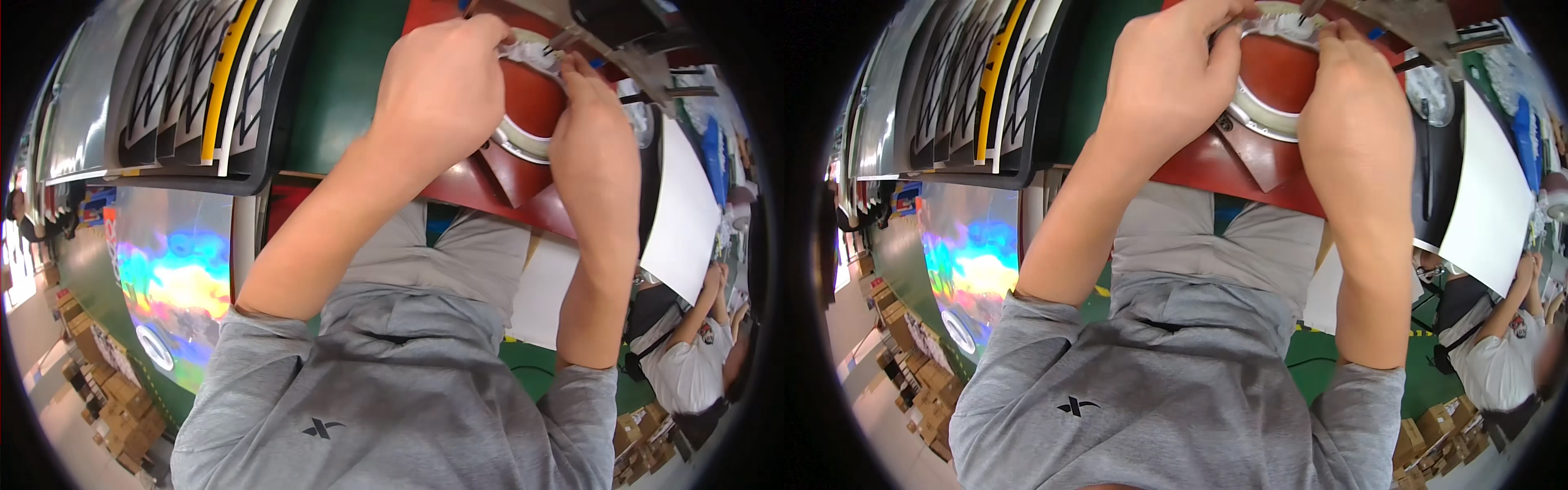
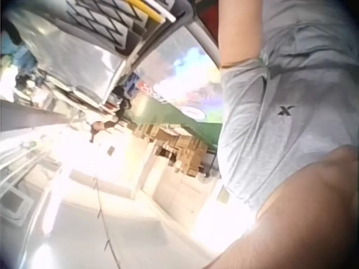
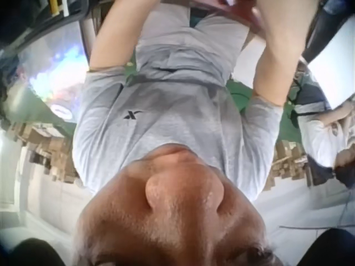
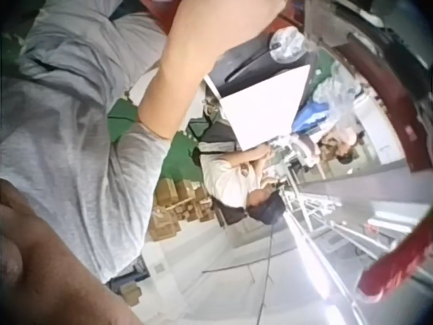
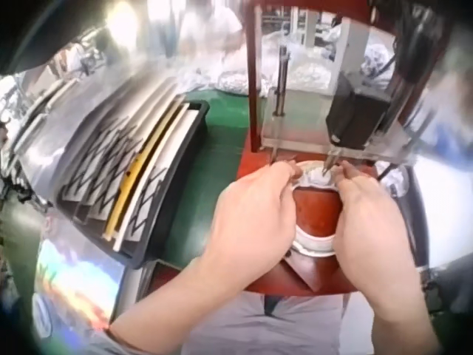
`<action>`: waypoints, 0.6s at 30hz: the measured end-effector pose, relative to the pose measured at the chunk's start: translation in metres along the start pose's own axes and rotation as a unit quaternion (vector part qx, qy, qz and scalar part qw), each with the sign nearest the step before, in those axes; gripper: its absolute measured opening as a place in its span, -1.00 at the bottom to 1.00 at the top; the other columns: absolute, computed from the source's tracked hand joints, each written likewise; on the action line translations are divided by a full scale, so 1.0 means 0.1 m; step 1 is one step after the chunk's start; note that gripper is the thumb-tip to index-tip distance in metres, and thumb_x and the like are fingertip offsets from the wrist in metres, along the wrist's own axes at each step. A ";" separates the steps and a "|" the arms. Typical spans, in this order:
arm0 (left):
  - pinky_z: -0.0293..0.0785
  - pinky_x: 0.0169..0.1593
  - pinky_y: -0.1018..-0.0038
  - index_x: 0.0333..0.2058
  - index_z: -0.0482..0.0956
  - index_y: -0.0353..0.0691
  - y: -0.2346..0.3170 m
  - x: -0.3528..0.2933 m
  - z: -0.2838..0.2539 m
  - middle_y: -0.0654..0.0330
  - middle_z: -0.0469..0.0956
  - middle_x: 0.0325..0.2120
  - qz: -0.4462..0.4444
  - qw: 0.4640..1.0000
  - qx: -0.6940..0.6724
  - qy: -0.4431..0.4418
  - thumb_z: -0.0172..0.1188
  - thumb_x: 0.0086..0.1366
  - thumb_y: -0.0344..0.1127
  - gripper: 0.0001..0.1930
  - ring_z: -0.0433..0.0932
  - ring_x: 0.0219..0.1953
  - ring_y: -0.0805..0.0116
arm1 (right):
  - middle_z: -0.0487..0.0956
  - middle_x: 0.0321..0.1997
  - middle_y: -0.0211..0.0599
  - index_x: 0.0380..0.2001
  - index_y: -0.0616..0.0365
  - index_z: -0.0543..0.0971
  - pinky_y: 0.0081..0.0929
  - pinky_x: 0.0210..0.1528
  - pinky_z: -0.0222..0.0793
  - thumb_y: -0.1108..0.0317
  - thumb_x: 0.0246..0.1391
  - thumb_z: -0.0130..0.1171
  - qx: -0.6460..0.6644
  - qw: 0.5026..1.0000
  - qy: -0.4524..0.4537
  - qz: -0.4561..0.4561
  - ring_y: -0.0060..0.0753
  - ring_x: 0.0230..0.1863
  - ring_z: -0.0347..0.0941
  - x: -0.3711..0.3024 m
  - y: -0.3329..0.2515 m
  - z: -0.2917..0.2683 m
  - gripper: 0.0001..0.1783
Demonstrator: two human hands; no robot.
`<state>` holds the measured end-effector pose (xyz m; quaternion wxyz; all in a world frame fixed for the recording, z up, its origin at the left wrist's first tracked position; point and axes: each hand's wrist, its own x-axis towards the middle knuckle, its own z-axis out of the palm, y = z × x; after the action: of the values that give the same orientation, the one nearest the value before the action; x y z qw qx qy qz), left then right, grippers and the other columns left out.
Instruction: The recorder is assembling circular electronic components, applying adhesive and using a press machine.
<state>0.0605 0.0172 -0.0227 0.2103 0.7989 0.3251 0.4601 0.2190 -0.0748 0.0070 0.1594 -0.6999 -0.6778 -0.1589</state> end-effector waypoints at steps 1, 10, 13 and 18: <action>0.63 -0.07 0.07 -0.18 0.72 -0.34 0.01 0.01 -0.02 -0.11 0.71 -0.34 -0.008 1.000 0.002 -0.010 0.16 0.28 -0.50 -0.80 0.69 -0.23 -0.18 | 0.62 0.23 0.20 0.14 0.45 0.60 -0.14 0.36 0.45 0.57 0.21 -0.01 0.017 1.000 -0.001 0.013 0.15 0.28 0.54 0.00 -0.02 0.02 -0.54; 0.60 -0.02 0.23 -0.07 0.70 -0.29 0.06 -0.06 -0.15 0.02 0.73 -0.20 -0.009 0.999 0.040 0.025 0.46 0.27 -0.29 -0.70 0.68 -0.12 0.01 | 0.66 0.15 -0.01 0.10 0.32 0.63 -0.24 0.19 0.53 0.54 0.30 0.24 0.176 0.968 0.180 -0.001 -0.01 0.14 0.62 -0.21 -0.17 -0.33 -0.68; 0.58 -0.03 0.23 -0.10 0.69 -0.29 0.11 -0.02 -0.28 0.02 0.71 -0.22 -0.014 0.997 0.068 0.021 0.47 0.25 -0.29 -0.71 0.66 -0.14 0.02 | 0.66 0.13 0.00 0.14 0.51 0.54 -0.36 0.14 0.51 0.59 0.26 0.32 0.143 0.897 0.416 -0.039 -0.17 0.12 0.60 -0.07 0.07 -0.77 -0.59; 0.59 0.00 0.17 -0.10 0.72 -0.27 0.11 0.13 -0.23 -0.05 0.66 -0.21 -0.096 0.984 0.119 -0.091 0.48 0.20 -0.21 -0.65 0.66 -0.13 -0.04 | 0.69 0.09 0.03 0.19 0.40 0.47 -0.51 0.14 0.55 0.43 0.43 0.22 -0.003 0.882 0.388 -0.266 -0.33 0.04 0.67 0.62 0.57 -1.58 -0.62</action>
<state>0.0488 0.0195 0.0030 0.1857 0.8220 0.4320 0.3213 0.2768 -0.0902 0.1762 0.3594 -0.3760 -0.7221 -0.4561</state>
